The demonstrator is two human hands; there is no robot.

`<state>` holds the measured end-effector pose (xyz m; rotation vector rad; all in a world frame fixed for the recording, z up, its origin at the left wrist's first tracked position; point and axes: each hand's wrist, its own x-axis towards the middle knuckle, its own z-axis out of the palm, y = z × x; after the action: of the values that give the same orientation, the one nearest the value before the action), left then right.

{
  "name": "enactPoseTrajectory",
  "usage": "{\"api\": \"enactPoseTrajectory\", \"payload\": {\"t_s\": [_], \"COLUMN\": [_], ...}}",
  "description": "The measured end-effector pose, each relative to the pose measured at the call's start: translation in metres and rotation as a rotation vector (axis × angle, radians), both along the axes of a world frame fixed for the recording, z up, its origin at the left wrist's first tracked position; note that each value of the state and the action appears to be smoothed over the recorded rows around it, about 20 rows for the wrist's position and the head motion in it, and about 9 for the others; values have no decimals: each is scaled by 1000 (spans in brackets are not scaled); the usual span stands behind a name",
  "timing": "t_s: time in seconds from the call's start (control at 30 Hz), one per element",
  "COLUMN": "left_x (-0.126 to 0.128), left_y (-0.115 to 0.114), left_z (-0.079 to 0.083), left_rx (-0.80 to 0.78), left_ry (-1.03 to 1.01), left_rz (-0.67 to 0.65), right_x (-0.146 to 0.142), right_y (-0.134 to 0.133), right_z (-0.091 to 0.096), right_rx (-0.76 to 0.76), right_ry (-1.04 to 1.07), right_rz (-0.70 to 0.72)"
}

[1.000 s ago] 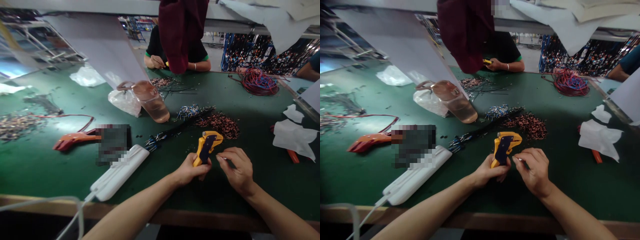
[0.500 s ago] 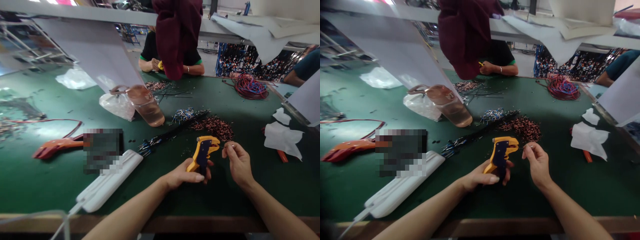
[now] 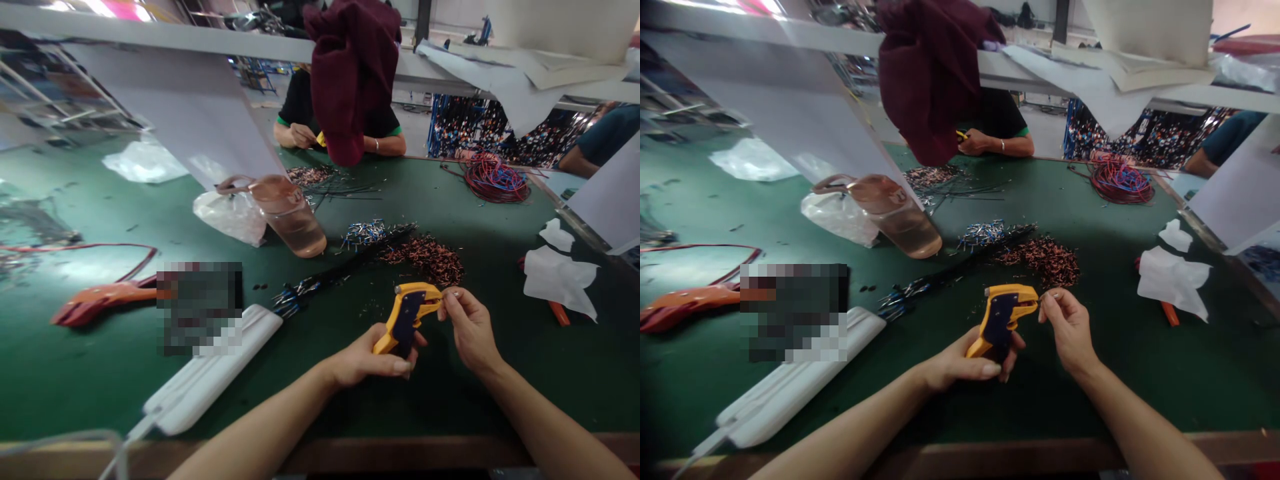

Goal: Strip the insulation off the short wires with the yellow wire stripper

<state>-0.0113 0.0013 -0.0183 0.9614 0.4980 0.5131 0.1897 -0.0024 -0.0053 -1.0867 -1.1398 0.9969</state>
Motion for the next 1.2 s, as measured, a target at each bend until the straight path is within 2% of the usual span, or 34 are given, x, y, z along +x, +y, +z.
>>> {"api": "enactPoseTrajectory", "payload": {"t_s": [0.33,0.5,0.63,0.73,0.87,1.03,1.2], "left_x": [7,6,3,3,2,0,1], "left_y": [-5,-1,3,5,4,3,5], "left_z": [5,4,4,5,8,8,6], "left_rx": [14,-1,-6,10,20,63,52], "left_ry": [140,21,-117,-132,-108,-38,-35], "left_rz": [176,157,227,270,250,228,280], "right_x": [-1,0,2,1,-6,-11,-4], "right_y": [0,4,5,2,-3,-4,-2], "right_z": [1,-2,-2,-1,2,0,-3], "right_rx": [-41,-70,-73,-78,-99,-30,39], "right_ry": [52,62,-13,-97,-217,-296,-348], "right_rz": [-28,-123,-179,-165,-119,-100,-39]}}
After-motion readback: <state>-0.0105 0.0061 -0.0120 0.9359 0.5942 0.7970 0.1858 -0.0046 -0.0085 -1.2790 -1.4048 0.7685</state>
